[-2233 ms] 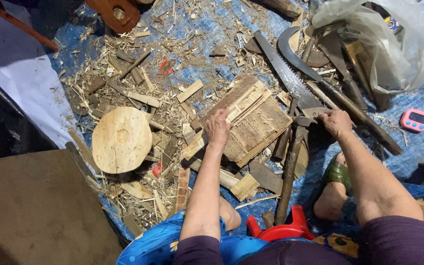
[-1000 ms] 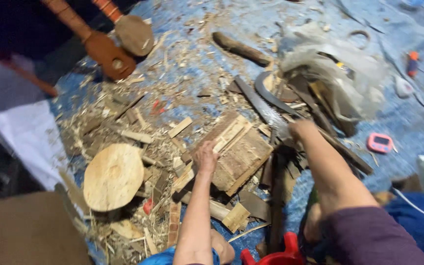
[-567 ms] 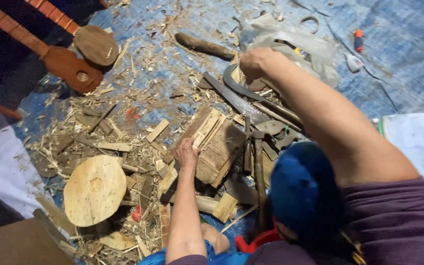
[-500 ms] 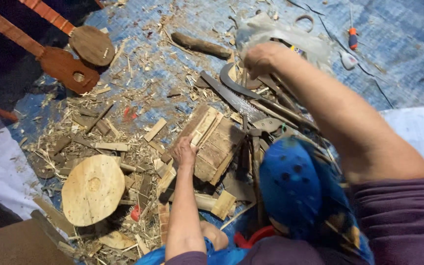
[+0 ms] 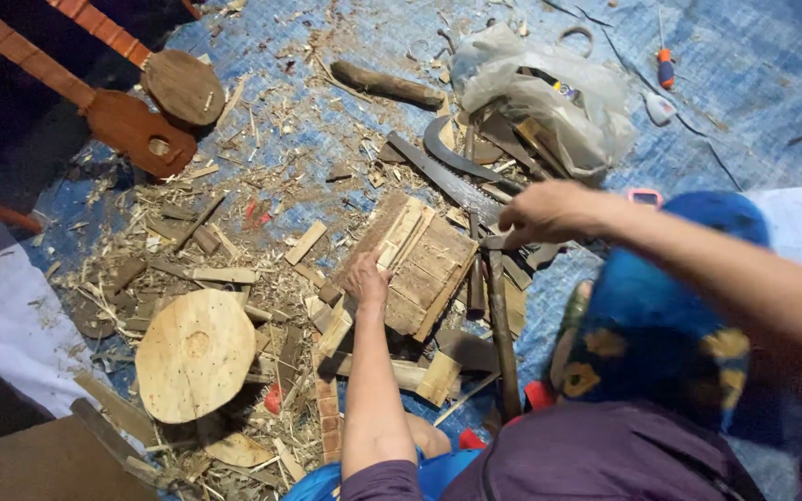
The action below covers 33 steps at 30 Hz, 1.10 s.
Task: Shaping and refining wooden components for a musical instrument using hand tools
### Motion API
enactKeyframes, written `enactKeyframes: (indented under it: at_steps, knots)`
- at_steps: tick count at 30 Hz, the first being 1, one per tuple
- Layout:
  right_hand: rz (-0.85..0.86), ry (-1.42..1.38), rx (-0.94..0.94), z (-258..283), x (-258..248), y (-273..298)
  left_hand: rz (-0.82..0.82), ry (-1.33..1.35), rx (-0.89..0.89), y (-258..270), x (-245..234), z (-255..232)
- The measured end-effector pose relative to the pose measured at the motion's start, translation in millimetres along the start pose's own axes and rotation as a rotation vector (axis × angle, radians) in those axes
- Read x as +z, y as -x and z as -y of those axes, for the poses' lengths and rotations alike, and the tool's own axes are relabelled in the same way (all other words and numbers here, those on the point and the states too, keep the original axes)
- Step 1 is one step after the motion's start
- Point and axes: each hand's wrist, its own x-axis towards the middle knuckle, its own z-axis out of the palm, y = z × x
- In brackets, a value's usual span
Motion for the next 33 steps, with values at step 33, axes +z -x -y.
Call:
enactKeyframes:
  at_steps: [33]
  knots:
    - [0.105,0.078,0.463,-185,283,-159,0.168,0.181,-0.087,-2,26,1]
